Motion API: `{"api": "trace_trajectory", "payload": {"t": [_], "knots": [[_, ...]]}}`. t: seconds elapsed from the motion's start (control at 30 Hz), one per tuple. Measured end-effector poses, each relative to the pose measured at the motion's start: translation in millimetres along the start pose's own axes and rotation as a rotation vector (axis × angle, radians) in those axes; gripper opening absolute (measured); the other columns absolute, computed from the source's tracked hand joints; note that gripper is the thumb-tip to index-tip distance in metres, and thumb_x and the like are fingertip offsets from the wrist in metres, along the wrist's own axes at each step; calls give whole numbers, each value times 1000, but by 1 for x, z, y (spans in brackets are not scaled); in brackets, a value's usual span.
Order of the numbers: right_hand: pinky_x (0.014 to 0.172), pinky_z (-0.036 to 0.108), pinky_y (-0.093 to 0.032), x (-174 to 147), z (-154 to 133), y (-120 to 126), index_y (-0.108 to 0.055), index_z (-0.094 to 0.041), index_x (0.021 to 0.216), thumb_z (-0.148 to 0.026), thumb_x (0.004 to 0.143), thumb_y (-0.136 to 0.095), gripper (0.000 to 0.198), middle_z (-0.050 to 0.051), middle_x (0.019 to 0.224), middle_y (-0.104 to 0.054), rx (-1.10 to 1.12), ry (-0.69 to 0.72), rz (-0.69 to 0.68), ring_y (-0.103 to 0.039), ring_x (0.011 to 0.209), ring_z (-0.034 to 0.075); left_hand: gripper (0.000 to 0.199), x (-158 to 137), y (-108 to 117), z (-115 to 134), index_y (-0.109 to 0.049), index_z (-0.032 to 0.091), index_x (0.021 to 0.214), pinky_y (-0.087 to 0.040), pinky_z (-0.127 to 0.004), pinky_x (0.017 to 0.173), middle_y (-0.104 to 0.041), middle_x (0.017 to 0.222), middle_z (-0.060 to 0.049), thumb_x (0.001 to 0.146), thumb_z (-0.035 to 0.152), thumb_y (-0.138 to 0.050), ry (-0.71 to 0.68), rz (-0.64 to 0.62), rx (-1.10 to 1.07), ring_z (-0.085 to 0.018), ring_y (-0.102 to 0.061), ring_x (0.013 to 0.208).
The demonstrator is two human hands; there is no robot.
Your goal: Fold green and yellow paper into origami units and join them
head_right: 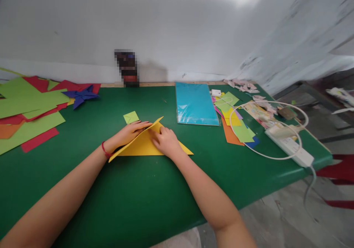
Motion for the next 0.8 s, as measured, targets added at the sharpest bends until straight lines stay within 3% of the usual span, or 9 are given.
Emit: {"api": "trace_trajectory", "payload": {"t": [0.07, 0.17, 0.43, 0.57, 0.67, 0.73, 0.8], "knots": [[67, 30, -34, 3, 0, -2, -59, -24, 117, -36, 89, -43, 34, 9, 85, -56, -1, -28, -6, -51, 77, 20, 40, 2, -3, -4, -51, 29, 125, -28, -44, 106, -51, 133, -1, 89, 19, -38, -40, 23, 139, -21, -42, 123], [68, 31, -36, 6, 0, -4, -59, -24, 116, -38, 91, -40, 35, 9, 86, -57, 9, -49, -15, -53, 77, 20, 41, 2, -4, -4, -49, 29, 127, -33, -41, 103, -51, 132, -1, 89, 18, -35, -62, 22, 234, -19, -46, 120], [74, 29, -41, 7, 3, -5, -53, -18, 123, -27, 91, -38, 37, 9, 90, -60, 82, -136, 48, -54, 83, 20, 38, 11, -1, 3, -54, 26, 123, -46, -34, 90, -60, 122, -3, 89, 22, -38, -82, 5, 86, -19, -58, 104], [76, 31, -43, 9, 2, -8, -60, -16, 113, -23, 88, -40, 32, 11, 93, -62, 92, -202, 47, -56, 84, 21, 37, 13, -3, 1, -52, 26, 124, -37, -37, 100, -57, 126, -2, 92, 26, -34, -90, 40, 268, -18, -52, 114], [82, 33, -44, 9, 4, -10, -62, -15, 110, -18, 84, -45, 31, 13, 104, -64, 166, -202, 52, -57, 95, 24, 39, 10, -8, 4, -46, 26, 130, -28, -40, 106, -51, 133, -2, 93, 30, -31, -104, -3, 406, -18, -44, 123], [86, 33, -44, 7, 10, -10, -62, -16, 110, -15, 81, -46, 32, 12, 109, -63, 272, -208, 72, -56, 101, 24, 41, 7, -11, 7, -40, 26, 134, -20, -41, 109, -46, 137, -1, 94, 29, -29, -122, -42, 447, -18, -37, 128], [81, 33, -47, 5, 20, -9, -60, -17, 110, -18, 84, -42, 32, 10, 103, -66, 479, -304, 135, -60, 95, 22, 42, 6, -15, 10, -36, 26, 136, -15, -43, 111, -44, 139, 0, 94, 28, -27, -118, -60, 451, -18, -31, 132]]}}
Point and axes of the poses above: each hand's wrist, its own x-axis towards the middle knuckle, its own y-axis out of the back of the hand, z = x × y, the point moved 2 cm from there along x, towards the middle knuckle
